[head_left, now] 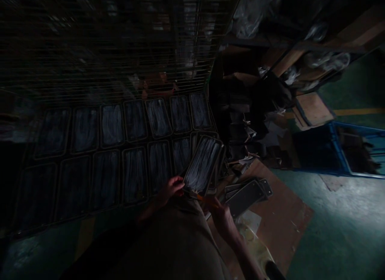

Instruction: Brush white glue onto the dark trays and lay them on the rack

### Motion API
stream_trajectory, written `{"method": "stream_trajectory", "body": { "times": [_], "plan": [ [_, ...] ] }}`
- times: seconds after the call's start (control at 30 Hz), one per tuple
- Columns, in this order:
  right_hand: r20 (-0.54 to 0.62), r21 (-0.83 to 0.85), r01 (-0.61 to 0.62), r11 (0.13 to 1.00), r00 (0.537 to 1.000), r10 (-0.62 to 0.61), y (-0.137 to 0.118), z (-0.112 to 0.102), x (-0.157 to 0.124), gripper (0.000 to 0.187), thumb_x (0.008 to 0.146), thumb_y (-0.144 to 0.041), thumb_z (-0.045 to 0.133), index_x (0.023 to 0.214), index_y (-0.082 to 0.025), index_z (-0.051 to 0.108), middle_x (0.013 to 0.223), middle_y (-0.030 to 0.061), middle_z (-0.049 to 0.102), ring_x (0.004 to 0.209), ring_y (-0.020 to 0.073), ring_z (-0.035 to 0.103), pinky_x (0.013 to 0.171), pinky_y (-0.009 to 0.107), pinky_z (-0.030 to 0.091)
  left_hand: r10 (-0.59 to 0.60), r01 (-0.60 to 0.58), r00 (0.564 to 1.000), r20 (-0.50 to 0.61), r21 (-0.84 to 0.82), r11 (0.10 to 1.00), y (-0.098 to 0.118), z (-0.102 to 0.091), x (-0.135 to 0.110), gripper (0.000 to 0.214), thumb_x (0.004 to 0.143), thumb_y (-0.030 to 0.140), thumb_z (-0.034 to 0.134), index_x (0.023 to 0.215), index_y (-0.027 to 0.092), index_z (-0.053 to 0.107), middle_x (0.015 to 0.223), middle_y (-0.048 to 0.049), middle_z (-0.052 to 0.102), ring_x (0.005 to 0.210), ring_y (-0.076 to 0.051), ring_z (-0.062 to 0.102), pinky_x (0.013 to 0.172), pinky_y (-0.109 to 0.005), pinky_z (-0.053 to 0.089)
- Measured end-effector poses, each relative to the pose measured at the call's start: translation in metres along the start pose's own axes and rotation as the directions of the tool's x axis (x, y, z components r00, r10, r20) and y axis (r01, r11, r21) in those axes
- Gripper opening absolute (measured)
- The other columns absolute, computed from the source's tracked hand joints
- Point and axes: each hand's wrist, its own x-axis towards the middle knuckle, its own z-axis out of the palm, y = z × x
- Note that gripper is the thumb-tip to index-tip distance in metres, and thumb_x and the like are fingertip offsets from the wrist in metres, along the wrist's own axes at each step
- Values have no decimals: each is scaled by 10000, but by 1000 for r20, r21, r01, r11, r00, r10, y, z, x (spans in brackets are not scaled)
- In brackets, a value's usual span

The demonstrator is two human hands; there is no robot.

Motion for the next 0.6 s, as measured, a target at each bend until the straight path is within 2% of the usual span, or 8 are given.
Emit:
{"method": "stream_trajectory", "body": {
  "times": [0.07, 0.17, 0.3, 0.4, 0.5, 0.6],
  "plan": [
    [-43, -15, 2, 1000, 999, -3, 7, -11, 9, 314, 989, -356, 366, 1171, -207, 573, 832, 28, 703, 739, 152, 686, 661, 210, 500, 13, -14, 999, 37, 33, 999, 2, 0, -1, 433, 734, 435, 703, 1027, 145, 570, 756, -5, 634, 582, -117, 630, 547, -221, 499],
    [-196, -143, 11, 990, 980, -40, 21, -39, 35, 333, 983, -351, 350, 1157, -183, 579, 792, 41, 700, 670, 159, 675, 602, 215, 488, 14, -19, 999, 47, 102, 995, 7, 3, -3, 412, 743, 407, 680, 1033, 139, 562, 667, 17, 603, 539, -111, 603, 516, -214, 480],
    [-367, -279, 74, 957, 913, -178, 24, -72, 84, 348, 971, -316, 348, 1192, -155, 564, 819, 69, 700, 690, 170, 667, 637, 246, 500, -2, 1, 1000, 5, 113, 994, 15, 11, -5, 386, 727, 368, 672, 1020, 149, 549, 677, 30, 584, 527, -101, 590, 512, -214, 478],
    [-428, -355, 91, 930, 869, -248, 17, -79, 108, 356, 962, -290, 341, 1196, -150, 571, 831, 94, 696, 731, 196, 666, 647, 278, 503, 4, -2, 1000, -18, 64, 998, 21, 16, -9, 372, 687, 338, 704, 975, 147, 565, 745, 20, 576, 592, -97, 593, 568, -231, 508],
    [-354, -428, 104, 898, 894, -273, 15, -67, 101, 366, 950, -273, 328, 1163, -143, 596, 755, 92, 683, 652, 200, 656, 576, 275, 485, 41, -41, 999, -15, -31, 999, 28, 19, -17, 415, 668, 329, 725, 1010, 148, 573, 811, 10, 564, 660, -102, 581, 639, -271, 540],
    [-295, -448, 107, 887, 919, -260, 21, -53, 63, 364, 939, -251, 327, 1140, -161, 617, 694, 65, 669, 522, 171, 626, 453, 240, 441, 6, 1, 999, 49, -132, 991, 34, 19, -23, 467, 652, 298, 729, 1063, 151, 564, 850, -8, 581, 681, -114, 588, 642, -279, 532]
  ]
}}
